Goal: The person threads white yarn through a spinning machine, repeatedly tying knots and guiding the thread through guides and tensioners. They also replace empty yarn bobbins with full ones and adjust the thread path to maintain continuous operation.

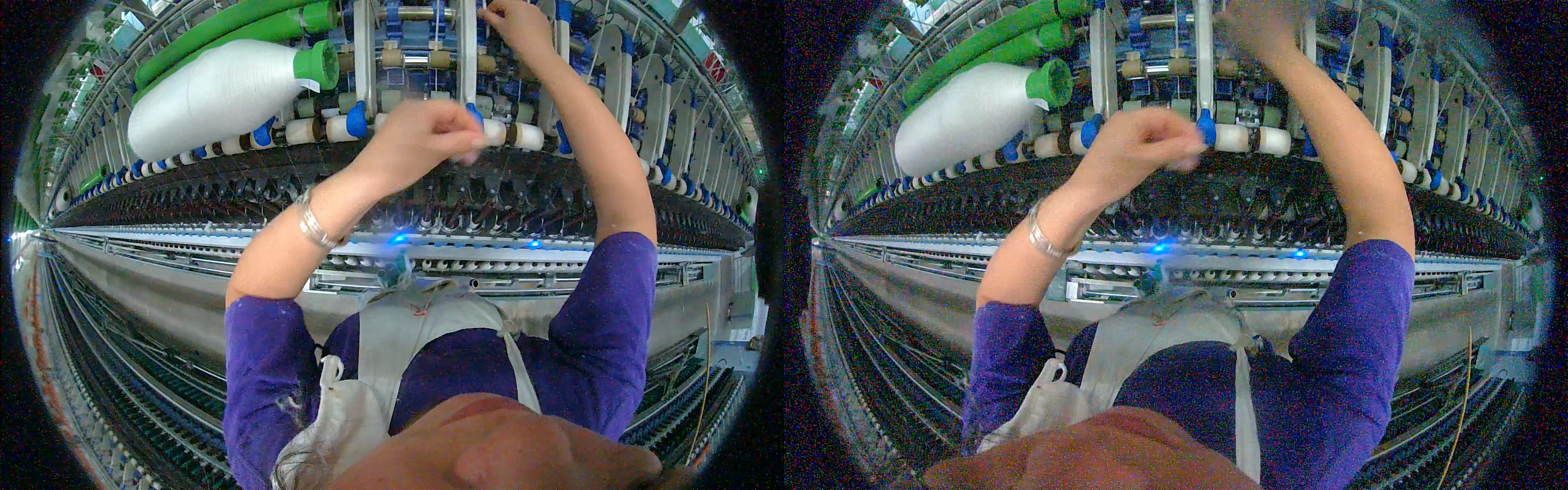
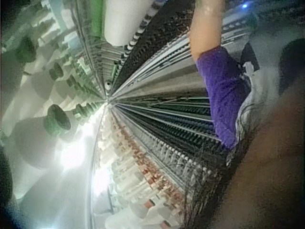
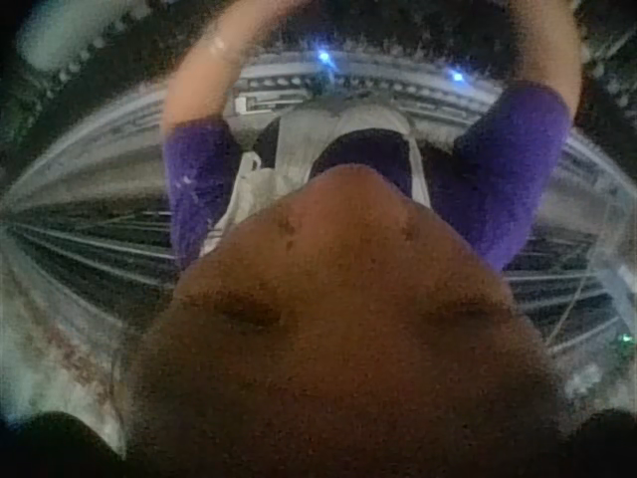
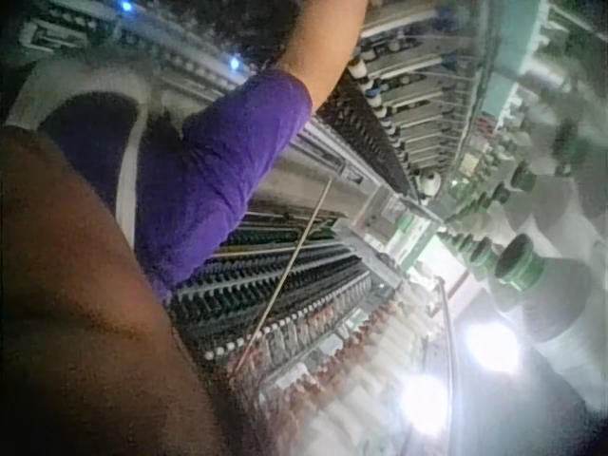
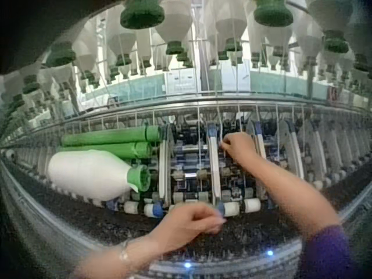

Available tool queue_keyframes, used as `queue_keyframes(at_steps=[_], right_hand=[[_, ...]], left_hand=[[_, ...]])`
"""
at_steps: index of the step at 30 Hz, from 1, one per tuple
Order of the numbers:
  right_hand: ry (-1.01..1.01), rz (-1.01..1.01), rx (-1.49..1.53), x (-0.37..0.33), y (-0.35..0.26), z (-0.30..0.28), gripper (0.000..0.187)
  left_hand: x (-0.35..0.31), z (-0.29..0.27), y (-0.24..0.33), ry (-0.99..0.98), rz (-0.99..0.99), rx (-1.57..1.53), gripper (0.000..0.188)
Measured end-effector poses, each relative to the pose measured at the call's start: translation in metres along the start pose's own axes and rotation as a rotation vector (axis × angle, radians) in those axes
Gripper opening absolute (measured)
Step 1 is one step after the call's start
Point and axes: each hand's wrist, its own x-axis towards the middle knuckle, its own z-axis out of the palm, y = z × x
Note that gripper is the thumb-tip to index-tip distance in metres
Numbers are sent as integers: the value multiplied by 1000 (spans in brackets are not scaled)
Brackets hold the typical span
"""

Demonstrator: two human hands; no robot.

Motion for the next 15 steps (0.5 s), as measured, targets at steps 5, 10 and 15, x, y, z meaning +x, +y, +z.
queue_keyframes(at_steps=[5, 10, 15], right_hand=[[-133, -33, 56, 2, 22, 42, 30], [-155, -202, 87, -6, 25, 45, 25], [-117, -121, 39, -4, 3, -9, 28]], left_hand=[[-35, -34, -6, 332, 0, -335, 13], [-20, -32, -10, 374, 137, 104, 18], [-8, -51, 37, 275, 113, 63, 18]])
